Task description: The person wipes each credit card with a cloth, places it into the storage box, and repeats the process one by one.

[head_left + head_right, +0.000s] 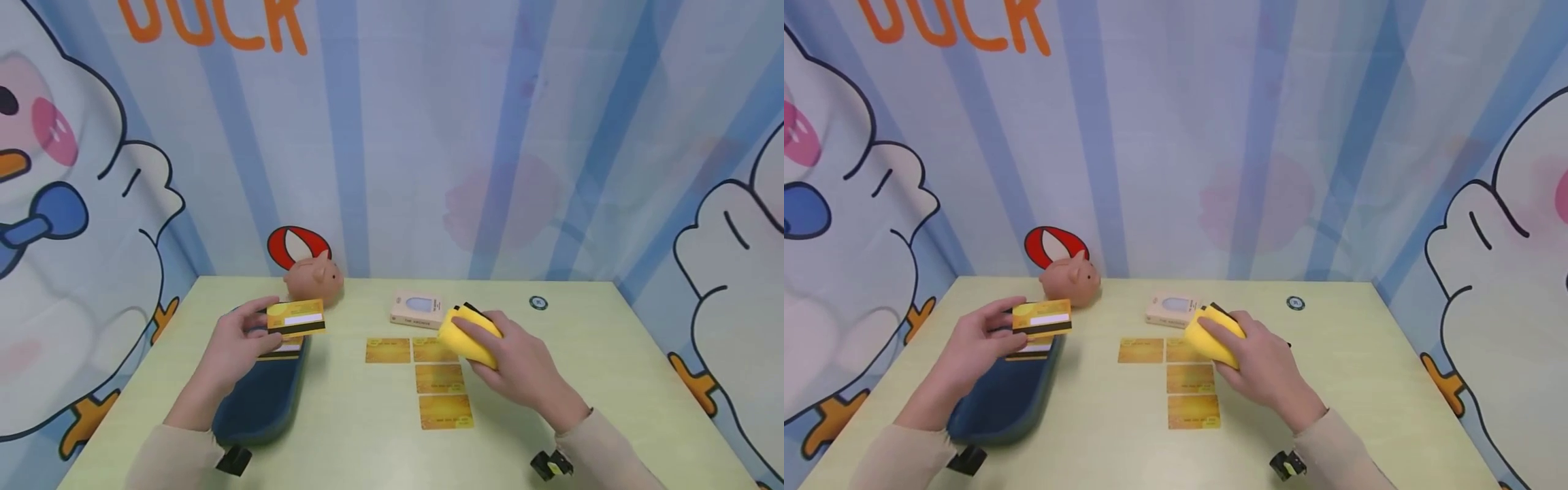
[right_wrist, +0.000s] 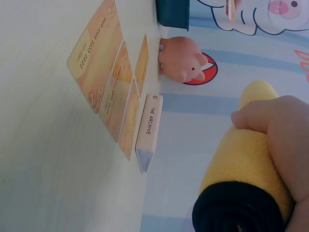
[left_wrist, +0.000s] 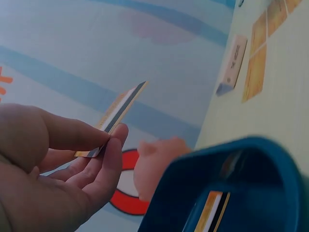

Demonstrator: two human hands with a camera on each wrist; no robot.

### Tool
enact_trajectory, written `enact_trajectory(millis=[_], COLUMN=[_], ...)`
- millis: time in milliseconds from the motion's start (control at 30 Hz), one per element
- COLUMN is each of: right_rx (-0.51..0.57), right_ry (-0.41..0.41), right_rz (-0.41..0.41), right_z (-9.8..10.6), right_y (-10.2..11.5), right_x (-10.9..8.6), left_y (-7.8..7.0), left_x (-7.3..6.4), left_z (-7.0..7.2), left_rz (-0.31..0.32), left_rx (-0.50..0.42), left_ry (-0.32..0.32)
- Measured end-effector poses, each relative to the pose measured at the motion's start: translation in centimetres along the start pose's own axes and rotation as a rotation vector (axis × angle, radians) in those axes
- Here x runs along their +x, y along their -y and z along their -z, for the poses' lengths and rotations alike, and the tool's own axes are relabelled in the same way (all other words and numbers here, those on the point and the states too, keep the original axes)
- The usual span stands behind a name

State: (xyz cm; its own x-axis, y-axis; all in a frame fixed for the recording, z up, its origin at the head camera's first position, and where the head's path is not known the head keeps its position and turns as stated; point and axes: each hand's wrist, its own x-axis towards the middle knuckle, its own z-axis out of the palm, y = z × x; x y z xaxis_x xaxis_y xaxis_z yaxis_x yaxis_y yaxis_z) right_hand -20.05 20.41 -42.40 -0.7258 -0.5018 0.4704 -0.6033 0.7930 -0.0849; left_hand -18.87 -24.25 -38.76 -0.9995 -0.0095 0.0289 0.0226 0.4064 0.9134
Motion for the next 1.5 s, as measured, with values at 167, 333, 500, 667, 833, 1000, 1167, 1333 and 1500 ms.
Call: enact_trajectory(millis=[167, 333, 500, 667, 833, 1000, 1167, 1333, 1500], right_rx=[0.0, 0.006, 0.007, 0.0, -0.001, -0.004, -0.008, -0.005, 0.001], right_ry=[-0.008, -0.01, -0.016, -0.015, -0.004, 0.004, 0.014, 0.015, 0.012], right_rz=[0.0, -0.014, -0.032, -0.023, -0.028, -0.04, -0.043, -0.037, -0.041], right_z=[-0.2, -0.2, -0.1, 0.0, 0.1, 0.2, 0.2, 0.3, 0.4], right_y=[-0.2, -0.5, -0.8, -1.1, -1.4, -1.7, -1.6, -1.6, -1.6], right_x=[-0.4, -0.7, -0.9, -1.3, -1.8, -2.1, -2.3, -2.3, -2.1], left_y=[1.4, 2.4, 3.5, 4.7, 5.4, 5.5, 5.3, 4.9, 4.4], left_x=[0.6, 1.2, 2.1, 3.2, 4.2, 5.0, 5.2, 5.1, 5.2], left_z=[1.5, 2.7, 3.2, 3.1, 2.7, 2.2, 1.9, 1.7, 1.8], left_rz=[0.019, 0.076, 0.108, 0.133, 0.183, 0.189, 0.213, 0.266, 0.272], left_rx=[0.035, 0.138, 0.237, 0.282, 0.311, 0.433, 0.573, 0.554, 0.584], left_ry=[-0.011, -0.004, 0.049, 0.117, 0.149, 0.163, 0.182, 0.211, 0.215])
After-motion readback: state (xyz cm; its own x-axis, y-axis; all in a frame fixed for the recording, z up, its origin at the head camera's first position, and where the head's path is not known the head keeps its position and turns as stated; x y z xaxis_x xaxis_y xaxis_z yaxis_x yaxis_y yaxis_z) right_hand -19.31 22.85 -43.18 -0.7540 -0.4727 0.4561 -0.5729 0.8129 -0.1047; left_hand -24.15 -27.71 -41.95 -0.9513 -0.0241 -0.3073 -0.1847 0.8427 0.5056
